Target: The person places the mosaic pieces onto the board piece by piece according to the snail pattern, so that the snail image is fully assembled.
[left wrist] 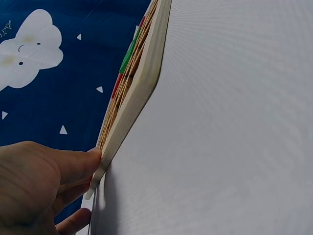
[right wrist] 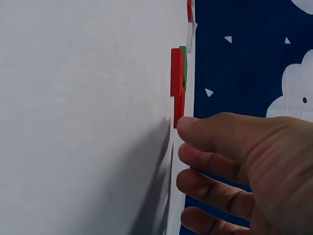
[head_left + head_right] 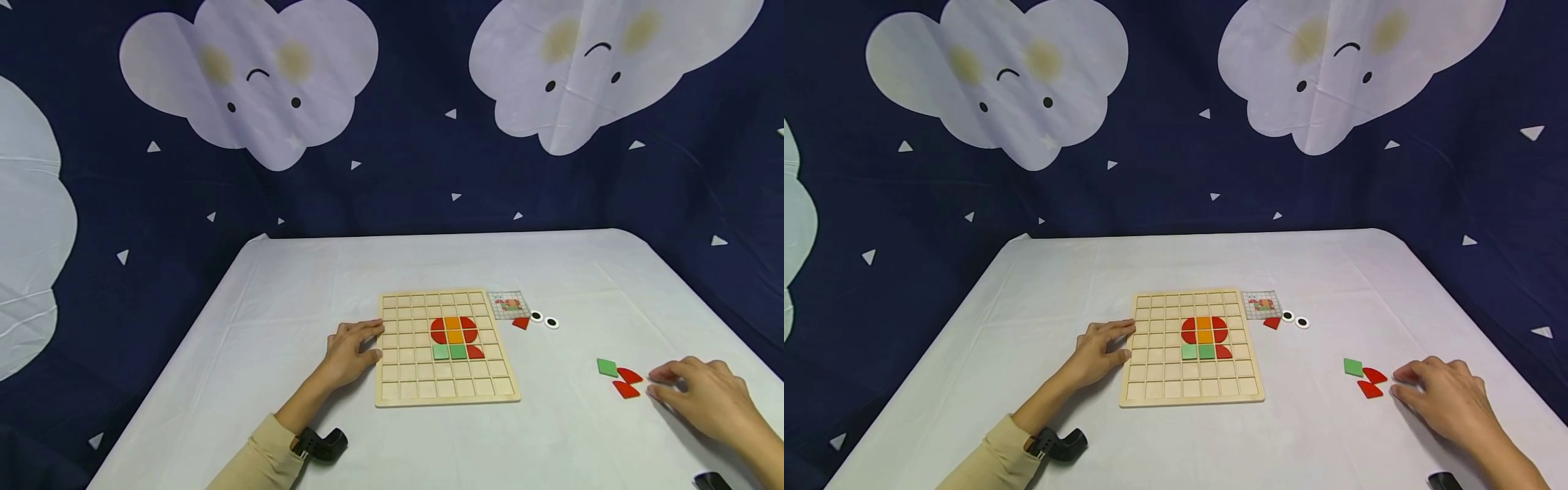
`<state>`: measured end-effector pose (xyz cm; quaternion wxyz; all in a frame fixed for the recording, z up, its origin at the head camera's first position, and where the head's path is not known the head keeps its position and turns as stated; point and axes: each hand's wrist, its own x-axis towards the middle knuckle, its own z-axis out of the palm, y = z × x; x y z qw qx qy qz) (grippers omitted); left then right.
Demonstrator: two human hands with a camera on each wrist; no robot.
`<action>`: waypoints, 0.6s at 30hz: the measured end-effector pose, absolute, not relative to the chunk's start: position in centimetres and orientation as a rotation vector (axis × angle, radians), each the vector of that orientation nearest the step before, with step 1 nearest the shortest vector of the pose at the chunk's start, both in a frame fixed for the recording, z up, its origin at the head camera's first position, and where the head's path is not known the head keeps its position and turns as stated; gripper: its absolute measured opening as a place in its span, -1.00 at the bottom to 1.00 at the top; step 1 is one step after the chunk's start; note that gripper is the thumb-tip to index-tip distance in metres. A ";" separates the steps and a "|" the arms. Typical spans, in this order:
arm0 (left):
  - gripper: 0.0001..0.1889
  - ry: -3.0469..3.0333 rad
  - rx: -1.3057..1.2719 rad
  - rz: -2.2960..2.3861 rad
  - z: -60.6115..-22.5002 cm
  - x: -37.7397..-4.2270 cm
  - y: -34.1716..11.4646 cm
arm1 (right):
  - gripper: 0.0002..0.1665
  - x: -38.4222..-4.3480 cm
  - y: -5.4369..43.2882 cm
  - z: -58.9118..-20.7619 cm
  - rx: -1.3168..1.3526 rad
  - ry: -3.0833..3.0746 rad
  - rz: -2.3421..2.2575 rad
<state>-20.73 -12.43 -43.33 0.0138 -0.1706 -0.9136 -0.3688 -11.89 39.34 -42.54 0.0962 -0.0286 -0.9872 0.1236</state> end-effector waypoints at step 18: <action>-0.52 -2.845 -0.529 -1.165 -43.4 -20.8 -12.4 | -0.78 -12.8 38.0 -42.9 0.081 -2.892 0.394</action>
